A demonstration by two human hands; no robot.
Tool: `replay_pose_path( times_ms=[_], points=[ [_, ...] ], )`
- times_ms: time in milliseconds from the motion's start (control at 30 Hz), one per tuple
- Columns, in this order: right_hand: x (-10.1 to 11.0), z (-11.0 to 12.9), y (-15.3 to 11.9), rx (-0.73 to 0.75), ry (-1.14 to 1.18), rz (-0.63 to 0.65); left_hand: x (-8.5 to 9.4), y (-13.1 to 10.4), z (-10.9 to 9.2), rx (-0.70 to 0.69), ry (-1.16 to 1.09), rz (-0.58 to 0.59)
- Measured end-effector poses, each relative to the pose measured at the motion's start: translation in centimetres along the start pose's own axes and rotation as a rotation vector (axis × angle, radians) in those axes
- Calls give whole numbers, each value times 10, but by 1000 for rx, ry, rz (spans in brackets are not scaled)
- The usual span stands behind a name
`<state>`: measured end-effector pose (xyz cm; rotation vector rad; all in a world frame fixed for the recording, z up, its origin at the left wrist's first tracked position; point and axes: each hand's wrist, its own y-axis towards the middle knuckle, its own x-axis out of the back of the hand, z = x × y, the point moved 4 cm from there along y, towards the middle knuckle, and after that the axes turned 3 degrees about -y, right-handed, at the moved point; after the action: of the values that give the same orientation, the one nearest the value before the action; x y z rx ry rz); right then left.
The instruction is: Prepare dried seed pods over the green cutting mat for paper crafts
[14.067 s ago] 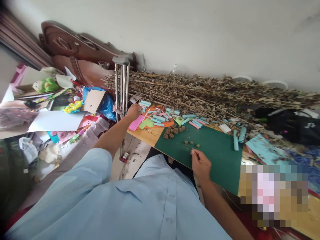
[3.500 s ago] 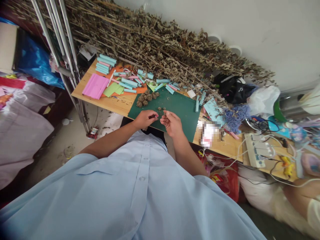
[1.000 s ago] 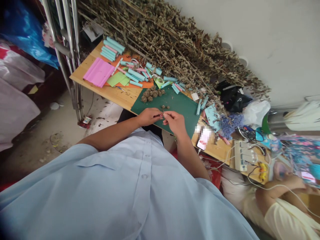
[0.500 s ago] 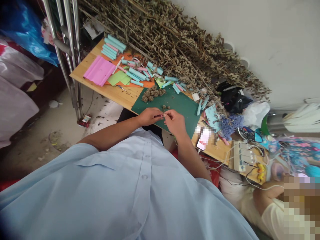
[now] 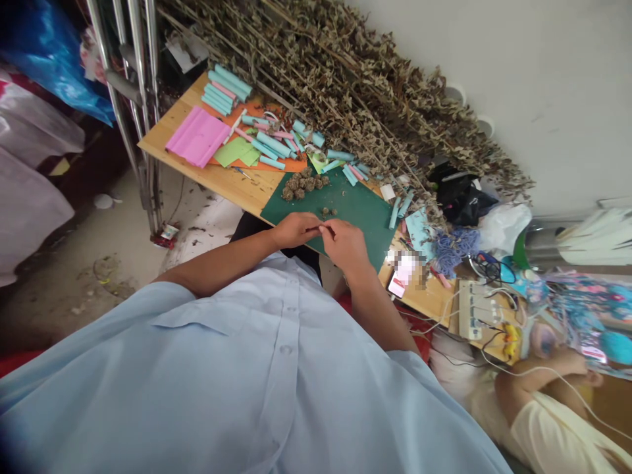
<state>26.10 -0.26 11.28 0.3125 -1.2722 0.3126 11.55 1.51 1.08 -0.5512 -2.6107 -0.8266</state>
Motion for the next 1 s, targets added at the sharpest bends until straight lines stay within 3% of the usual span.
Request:
replay_pose_path(
  times_ms=[667, 1000],
  points=[
    [-1, -1, 5, 91, -169, 96, 1, 1, -3, 4, -25, 12],
    [8, 4, 4, 67, -10, 87, 1, 1, -4, 5, -10, 19]
  ],
)
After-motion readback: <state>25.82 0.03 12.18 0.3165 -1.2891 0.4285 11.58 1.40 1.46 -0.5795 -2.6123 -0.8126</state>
